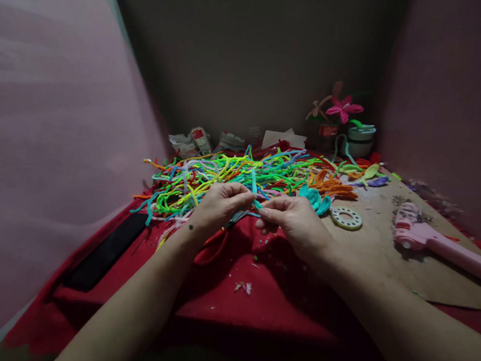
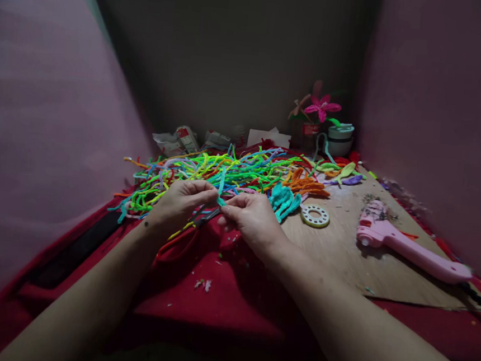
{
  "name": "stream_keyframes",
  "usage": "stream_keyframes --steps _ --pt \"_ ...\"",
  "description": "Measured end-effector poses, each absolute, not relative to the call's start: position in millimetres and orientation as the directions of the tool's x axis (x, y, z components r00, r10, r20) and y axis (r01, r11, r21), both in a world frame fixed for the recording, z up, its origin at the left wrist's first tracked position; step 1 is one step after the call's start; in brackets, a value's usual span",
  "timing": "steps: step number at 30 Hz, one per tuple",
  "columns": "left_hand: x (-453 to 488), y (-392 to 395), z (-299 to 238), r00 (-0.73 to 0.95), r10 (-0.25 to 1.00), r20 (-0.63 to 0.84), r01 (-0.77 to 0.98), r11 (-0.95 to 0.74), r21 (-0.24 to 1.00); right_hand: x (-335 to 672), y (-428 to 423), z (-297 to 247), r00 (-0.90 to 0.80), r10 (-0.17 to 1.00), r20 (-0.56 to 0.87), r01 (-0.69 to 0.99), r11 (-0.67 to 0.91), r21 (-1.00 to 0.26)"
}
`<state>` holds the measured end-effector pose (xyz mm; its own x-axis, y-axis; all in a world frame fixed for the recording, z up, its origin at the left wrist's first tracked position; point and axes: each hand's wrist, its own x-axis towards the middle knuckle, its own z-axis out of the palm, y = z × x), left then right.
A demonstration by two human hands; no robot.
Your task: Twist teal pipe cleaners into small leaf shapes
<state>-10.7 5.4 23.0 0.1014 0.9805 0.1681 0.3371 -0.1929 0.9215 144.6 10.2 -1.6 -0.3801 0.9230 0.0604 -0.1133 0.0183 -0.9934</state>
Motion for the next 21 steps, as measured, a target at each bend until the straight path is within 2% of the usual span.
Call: stream_keyframes --steps 3,6,10,12,14,16,17,19,21 --pt "-9.4 1.6 24.4 0.088 0.976 0.200 0.439 -0.219 0.871 143.0 8.9 -1.8 -0.349 0.937 0.015 -0.103 -0.023 -0.994" --pt "-8.1 -1.6 25.5 0.123 0.959 0.256 0.529 -0.282 0.801 141.6 8.8 -3.1 -0.324 0.946 0.020 -0.061 0.000 -0.998" --pt "-10.2 -3.9 27.0 0.189 0.943 0.275 0.626 -0.332 0.706 140.4 9.6 -9.1 -0.334 0.938 0.096 0.096 0.135 -0.986" --pt "-12.4 -4.7 28.6 0.206 0.951 0.232 0.620 -0.310 0.721 140.5 8.9 -11.9 -0.331 0.918 0.220 0.166 0.286 -0.944" --pt "-14.5 -5.6 30.2 0.240 0.955 0.177 0.593 -0.289 0.752 141.2 7.7 -12.8 -0.268 0.832 0.486 0.238 0.546 -0.803" --pt "-16.1 -6.7 31.0 0.305 0.942 0.141 0.565 -0.298 0.770 142.3 6.5 -11.8 -0.237 0.640 0.731 0.337 0.759 -0.557" --pt "-16.7 -7.2 31.0 0.341 0.931 0.129 0.554 -0.310 0.772 142.9 6.2 -10.9 -0.259 0.555 0.791 0.383 0.811 -0.443" --pt "-17.4 -7.8 30.4 0.379 0.918 0.118 0.546 -0.325 0.772 143.9 6.2 -9.4 -0.329 0.494 0.805 0.444 0.833 -0.330" --pt "-17.7 -7.9 29.2 0.354 0.928 0.119 0.546 -0.308 0.779 144.8 6.6 -8.6 -0.359 0.554 0.751 0.474 0.801 -0.365"
